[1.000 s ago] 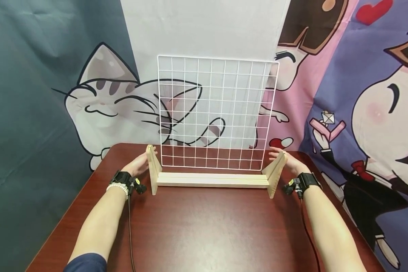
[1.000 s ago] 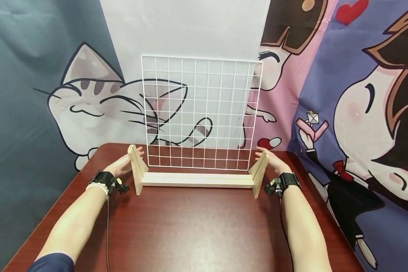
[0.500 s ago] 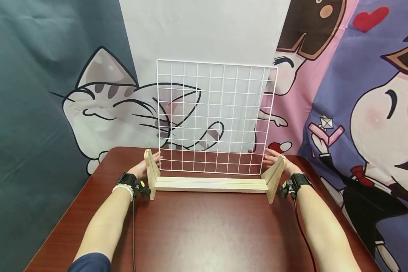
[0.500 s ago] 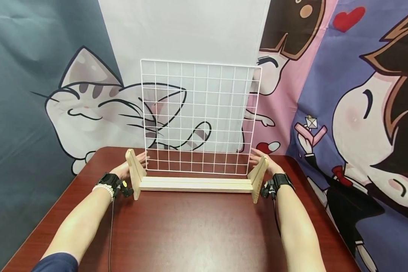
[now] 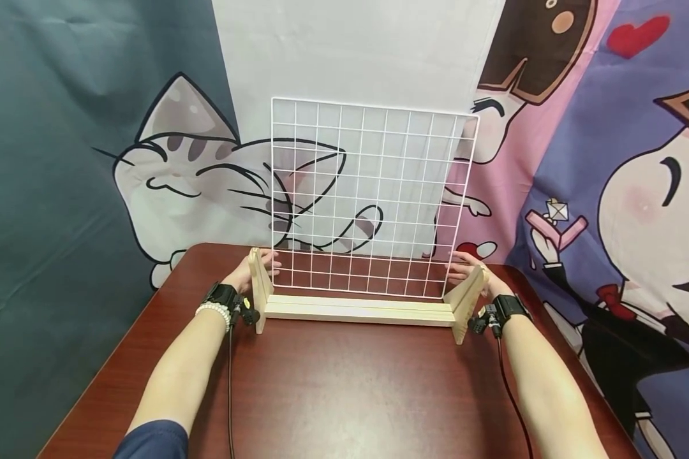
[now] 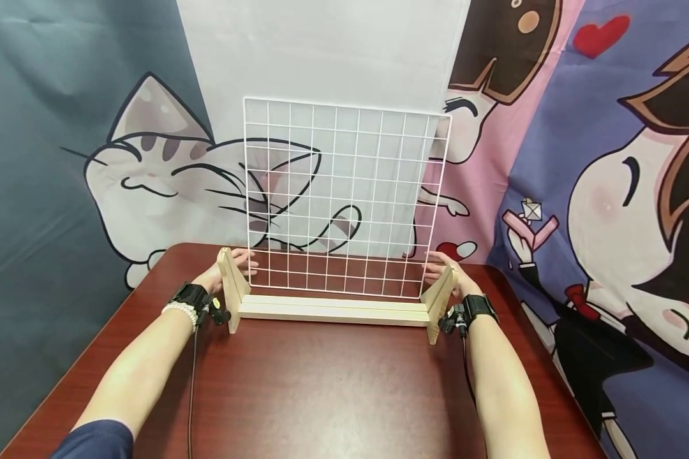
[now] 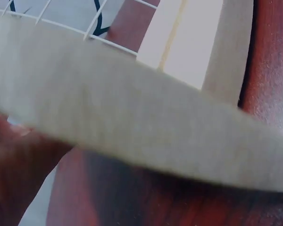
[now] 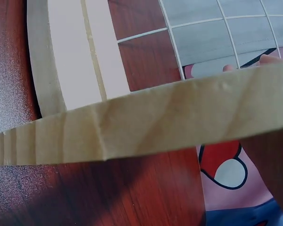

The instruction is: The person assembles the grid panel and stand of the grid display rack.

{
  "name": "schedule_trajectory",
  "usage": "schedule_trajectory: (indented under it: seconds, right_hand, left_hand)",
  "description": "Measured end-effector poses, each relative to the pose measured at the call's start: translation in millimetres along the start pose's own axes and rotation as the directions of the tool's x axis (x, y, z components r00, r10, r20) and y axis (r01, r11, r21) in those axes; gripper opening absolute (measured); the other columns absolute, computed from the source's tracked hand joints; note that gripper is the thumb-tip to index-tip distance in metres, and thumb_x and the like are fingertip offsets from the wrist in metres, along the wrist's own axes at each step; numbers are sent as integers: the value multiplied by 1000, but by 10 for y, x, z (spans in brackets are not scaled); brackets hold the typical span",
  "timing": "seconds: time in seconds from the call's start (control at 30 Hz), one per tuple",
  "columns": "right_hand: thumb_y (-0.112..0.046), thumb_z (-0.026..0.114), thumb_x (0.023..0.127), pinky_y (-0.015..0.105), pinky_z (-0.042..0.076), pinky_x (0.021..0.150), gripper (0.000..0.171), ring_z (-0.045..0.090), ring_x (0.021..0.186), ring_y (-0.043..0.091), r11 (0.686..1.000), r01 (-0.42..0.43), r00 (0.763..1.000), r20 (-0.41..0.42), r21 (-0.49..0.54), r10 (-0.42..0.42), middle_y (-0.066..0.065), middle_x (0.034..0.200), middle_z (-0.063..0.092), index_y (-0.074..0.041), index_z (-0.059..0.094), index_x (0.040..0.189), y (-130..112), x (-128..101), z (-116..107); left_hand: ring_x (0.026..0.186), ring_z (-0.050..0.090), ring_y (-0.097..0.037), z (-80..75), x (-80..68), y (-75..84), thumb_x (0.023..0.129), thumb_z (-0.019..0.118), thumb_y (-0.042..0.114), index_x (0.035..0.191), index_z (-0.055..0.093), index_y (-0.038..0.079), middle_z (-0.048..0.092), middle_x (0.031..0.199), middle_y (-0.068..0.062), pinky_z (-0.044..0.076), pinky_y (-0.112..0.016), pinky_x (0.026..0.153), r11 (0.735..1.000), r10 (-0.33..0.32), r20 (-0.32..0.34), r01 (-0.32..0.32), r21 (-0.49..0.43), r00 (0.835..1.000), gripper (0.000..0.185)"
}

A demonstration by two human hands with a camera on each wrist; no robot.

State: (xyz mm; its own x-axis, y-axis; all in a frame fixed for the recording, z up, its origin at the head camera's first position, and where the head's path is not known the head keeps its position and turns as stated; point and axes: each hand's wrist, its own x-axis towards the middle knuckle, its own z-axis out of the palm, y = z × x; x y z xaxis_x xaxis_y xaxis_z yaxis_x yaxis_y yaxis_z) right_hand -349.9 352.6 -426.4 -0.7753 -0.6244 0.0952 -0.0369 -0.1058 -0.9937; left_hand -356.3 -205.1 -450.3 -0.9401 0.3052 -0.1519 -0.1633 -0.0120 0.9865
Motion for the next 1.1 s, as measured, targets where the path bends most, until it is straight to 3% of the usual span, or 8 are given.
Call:
schedule_trajectory:
  seconds: [0.1,0.23,0.4,0.5,0.63,0.83,0.97,1.1]
  right_hand:
    - [4,28,103,20,53,87,50,66,104,6,997,18,999,47,70,-21,-10,114,68,-34,55,122,24,-12,3]
    - [7,26,102,22,54,87,51,68,103,9,994,-3,1000,21,111,1,-6,112,70,-30,56,121,37,-21,31]
    - [6,33,101,22,55,85,38,70,93,10,990,-87,980,-166,108,105,-3,98,71,-23,54,114,-6,11,92]
    - [3,35,101,23,55,85,34,71,90,12,985,-110,966,-218,132,138,1,95,71,-21,56,113,-69,40,103]
    - [4,32,101,24,56,85,37,71,92,14,986,-81,971,-214,146,111,2,96,72,-18,60,113,-171,75,73]
    - [5,28,101,24,56,85,41,71,93,13,983,-38,978,-195,180,73,2,98,72,-15,61,113,-292,121,-5]
    - [4,29,102,23,56,85,40,70,93,12,988,-41,974,-214,148,73,0,99,72,-19,60,114,-357,147,-56]
    - [1,32,103,22,55,85,34,70,91,9,995,-57,961,-265,77,75,-4,99,73,-19,52,123,-417,186,-125]
  left_hand:
    - [85,66,-9,5,9,-1,87,65,49,107,48,11,67,83,10,57,-33,74,999,21,-22,-20,26,1000,46]
    - [79,67,-7,-10,-8,-19,82,69,51,98,47,10,68,77,10,57,-32,68,999,33,-23,-33,30,999,49]
    - [78,67,-7,-38,-43,-39,81,69,55,96,47,6,67,76,8,57,-29,69,994,80,-3,-80,76,997,55]
    - [77,67,-5,-50,-57,-19,80,68,59,96,47,6,67,75,9,56,-26,69,988,102,6,-102,116,995,59]
    - [78,68,-7,-67,-40,24,76,68,62,95,48,5,68,78,5,56,-25,70,982,141,25,-143,121,990,63]
    - [81,70,-11,-99,34,69,89,62,48,96,49,2,69,86,-4,56,-25,72,975,179,30,-181,125,983,48]
    - [102,67,-43,-167,129,78,99,52,35,105,45,-11,68,98,-27,56,-28,74,964,188,-7,-183,193,982,47]
    - [113,58,-52,-251,222,131,103,43,30,108,41,-13,65,106,-32,57,-37,78,954,188,1,-183,239,982,43]
